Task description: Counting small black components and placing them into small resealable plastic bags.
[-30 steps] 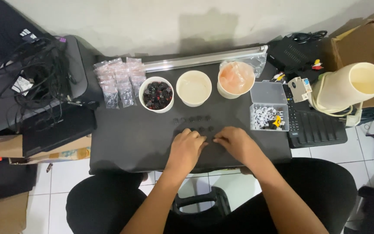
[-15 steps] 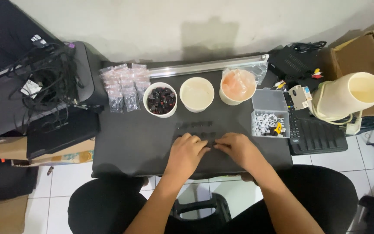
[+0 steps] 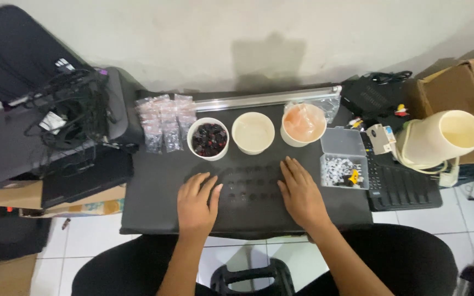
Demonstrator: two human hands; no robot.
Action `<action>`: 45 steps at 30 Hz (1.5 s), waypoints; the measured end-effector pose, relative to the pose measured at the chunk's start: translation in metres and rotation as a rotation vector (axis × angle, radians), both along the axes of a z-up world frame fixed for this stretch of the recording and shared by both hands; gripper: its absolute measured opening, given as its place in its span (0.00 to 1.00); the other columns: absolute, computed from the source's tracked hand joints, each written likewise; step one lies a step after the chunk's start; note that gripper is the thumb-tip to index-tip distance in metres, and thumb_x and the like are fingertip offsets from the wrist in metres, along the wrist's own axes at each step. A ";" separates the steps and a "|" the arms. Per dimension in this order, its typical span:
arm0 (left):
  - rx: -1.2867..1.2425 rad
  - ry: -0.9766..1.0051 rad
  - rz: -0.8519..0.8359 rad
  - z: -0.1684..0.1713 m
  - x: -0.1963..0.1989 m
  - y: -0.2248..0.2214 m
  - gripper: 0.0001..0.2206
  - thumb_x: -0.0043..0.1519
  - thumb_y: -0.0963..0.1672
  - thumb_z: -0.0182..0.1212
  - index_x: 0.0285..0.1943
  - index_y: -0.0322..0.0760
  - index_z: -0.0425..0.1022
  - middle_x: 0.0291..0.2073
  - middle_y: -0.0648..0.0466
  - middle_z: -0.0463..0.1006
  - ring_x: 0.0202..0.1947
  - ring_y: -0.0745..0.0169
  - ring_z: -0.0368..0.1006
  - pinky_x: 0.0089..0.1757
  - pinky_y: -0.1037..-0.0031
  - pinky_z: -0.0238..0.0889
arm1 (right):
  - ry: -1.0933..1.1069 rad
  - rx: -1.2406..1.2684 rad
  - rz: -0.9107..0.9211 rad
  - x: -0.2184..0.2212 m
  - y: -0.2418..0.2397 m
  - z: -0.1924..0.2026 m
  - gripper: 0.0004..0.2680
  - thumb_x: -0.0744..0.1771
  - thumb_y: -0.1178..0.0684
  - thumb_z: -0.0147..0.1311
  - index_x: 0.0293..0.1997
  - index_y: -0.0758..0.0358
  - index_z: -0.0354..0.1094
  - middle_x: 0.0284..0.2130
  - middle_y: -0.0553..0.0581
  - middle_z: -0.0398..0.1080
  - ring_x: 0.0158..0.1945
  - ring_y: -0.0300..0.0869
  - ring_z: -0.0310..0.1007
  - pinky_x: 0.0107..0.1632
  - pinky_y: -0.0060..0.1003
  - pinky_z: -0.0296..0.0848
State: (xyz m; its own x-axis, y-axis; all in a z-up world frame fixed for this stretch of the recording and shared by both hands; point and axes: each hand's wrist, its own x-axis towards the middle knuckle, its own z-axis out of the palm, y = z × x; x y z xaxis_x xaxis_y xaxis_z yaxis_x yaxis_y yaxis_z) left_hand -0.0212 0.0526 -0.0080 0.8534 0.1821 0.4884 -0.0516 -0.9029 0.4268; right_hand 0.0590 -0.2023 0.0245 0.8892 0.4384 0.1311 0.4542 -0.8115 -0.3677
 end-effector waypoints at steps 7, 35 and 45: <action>0.061 0.088 0.153 -0.018 -0.003 0.002 0.17 0.69 0.48 0.56 0.63 0.40 0.77 0.62 0.44 0.76 0.66 0.45 0.68 0.63 0.49 0.54 | -0.152 -0.118 -0.026 0.001 0.000 -0.029 0.16 0.71 0.53 0.46 0.68 0.63 0.64 0.66 0.62 0.64 0.71 0.49 0.60 0.74 0.42 0.56; 0.187 0.248 0.157 -0.011 -0.003 -0.007 0.26 0.67 0.50 0.52 0.75 0.40 0.64 0.73 0.38 0.60 0.75 0.40 0.52 0.67 0.43 0.39 | -0.013 -0.269 -0.135 -0.002 0.004 -0.025 0.19 0.73 0.48 0.36 0.76 0.54 0.53 0.74 0.55 0.53 0.78 0.47 0.46 0.77 0.49 0.39; 0.155 0.362 0.123 0.001 -0.003 -0.006 0.27 0.68 0.50 0.50 0.76 0.38 0.61 0.74 0.37 0.58 0.76 0.38 0.49 0.67 0.41 0.38 | -0.002 -0.195 -0.125 -0.001 0.007 -0.017 0.18 0.73 0.51 0.39 0.74 0.58 0.56 0.73 0.59 0.55 0.77 0.49 0.48 0.76 0.52 0.42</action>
State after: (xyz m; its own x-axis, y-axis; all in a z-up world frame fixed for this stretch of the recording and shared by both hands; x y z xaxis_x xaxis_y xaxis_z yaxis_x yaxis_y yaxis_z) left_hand -0.0243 0.0466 -0.0066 0.9515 0.2415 0.1904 0.1894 -0.9480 0.2557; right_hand 0.0577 -0.1955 0.0072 0.9381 0.3417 0.0568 0.3461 -0.9171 -0.1979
